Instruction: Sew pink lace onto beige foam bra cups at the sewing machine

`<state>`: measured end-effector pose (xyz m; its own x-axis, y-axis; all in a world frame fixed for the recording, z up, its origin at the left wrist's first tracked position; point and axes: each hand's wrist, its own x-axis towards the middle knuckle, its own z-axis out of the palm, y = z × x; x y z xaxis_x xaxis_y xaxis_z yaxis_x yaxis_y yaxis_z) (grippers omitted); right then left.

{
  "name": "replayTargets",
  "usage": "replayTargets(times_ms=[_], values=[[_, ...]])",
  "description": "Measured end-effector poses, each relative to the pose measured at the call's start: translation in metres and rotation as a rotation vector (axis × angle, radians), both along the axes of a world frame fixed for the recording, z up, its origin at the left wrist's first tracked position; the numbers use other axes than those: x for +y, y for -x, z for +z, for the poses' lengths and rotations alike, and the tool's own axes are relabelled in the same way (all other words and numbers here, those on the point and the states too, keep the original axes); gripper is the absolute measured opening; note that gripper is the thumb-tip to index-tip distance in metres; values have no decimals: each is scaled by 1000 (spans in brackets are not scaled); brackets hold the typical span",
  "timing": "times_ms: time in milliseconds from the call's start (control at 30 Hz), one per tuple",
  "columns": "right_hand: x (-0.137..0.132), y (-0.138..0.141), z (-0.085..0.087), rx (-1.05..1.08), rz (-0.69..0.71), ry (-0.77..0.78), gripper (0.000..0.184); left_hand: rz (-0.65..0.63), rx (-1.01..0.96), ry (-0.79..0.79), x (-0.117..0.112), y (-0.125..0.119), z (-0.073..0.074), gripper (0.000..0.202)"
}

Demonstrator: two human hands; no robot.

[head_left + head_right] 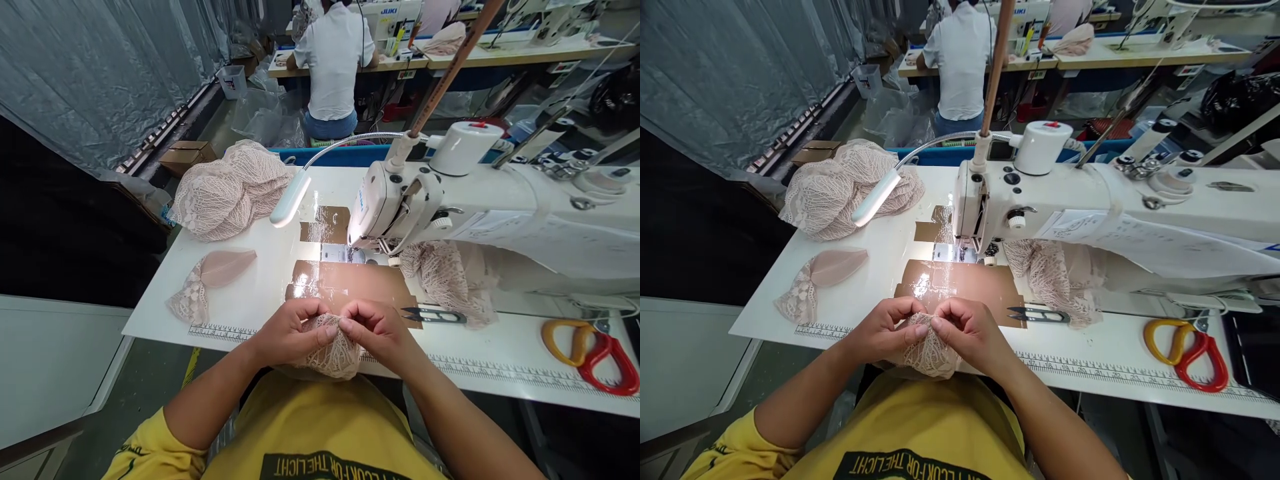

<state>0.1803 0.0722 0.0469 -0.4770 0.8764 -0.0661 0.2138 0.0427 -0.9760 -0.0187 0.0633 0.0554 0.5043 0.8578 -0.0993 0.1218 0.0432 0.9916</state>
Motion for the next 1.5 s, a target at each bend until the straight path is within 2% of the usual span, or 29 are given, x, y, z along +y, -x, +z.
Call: replayTargets(times_ms=[333, 433, 533, 667, 767, 833, 867, 933, 967, 1033, 1067, 1100, 1200, 1300, 1367, 1500], values=[[4, -2, -1, 8, -83, 13, 25, 35, -247, 284, 7, -6, -17, 30], [5, -2, -1, -4, -94, 7, 25, 55, -239, 268, 9, -6, -17, 29], [6, -1, 0, -13, -100, 8, 25, 97, -214, 257, 11, -9, -17, 28], [9, 0, -3, 15, -84, 51, 27, 157, -304, 412, 12, -17, -22, 31], [14, -8, -6, 58, -89, 89, 26, 297, -337, 495, 16, -9, -18, 34], [16, -21, -7, 44, -149, 91, 25, 461, -295, 413, 22, 8, -8, 34], [17, -29, -7, 17, -190, 86, 26, 550, -250, 320, 26, 19, -1, 32], [17, -45, -5, -58, -263, 66, 26, 717, -79, 32, 35, 36, 12, 26], [16, -51, -4, -96, -287, 48, 26, 755, 81, -154, 41, 40, 17, 24], [18, -59, 2, -165, -303, 0, 25, 689, 462, -515, 53, 35, 18, 23], [19, -60, 5, -207, -295, -28, 25, 593, 658, -671, 59, 25, 14, 25], [22, -59, 8, -260, -274, -55, 25, 477, 767, -749, 66, 12, 7, 26], [36, -50, 11, -447, -172, -159, 24, 219, 898, -812, 81, -36, -22, 21], [50, -39, 2, -572, -97, -306, 25, 26, 999, -852, 79, -70, -42, 24], [54, -33, -9, -627, -52, -391, 28, -28, 1021, -872, 71, -77, -44, 27], [52, -25, -28, -808, 43, -513, 30, -114, 985, -858, 59, -61, -25, 29]])
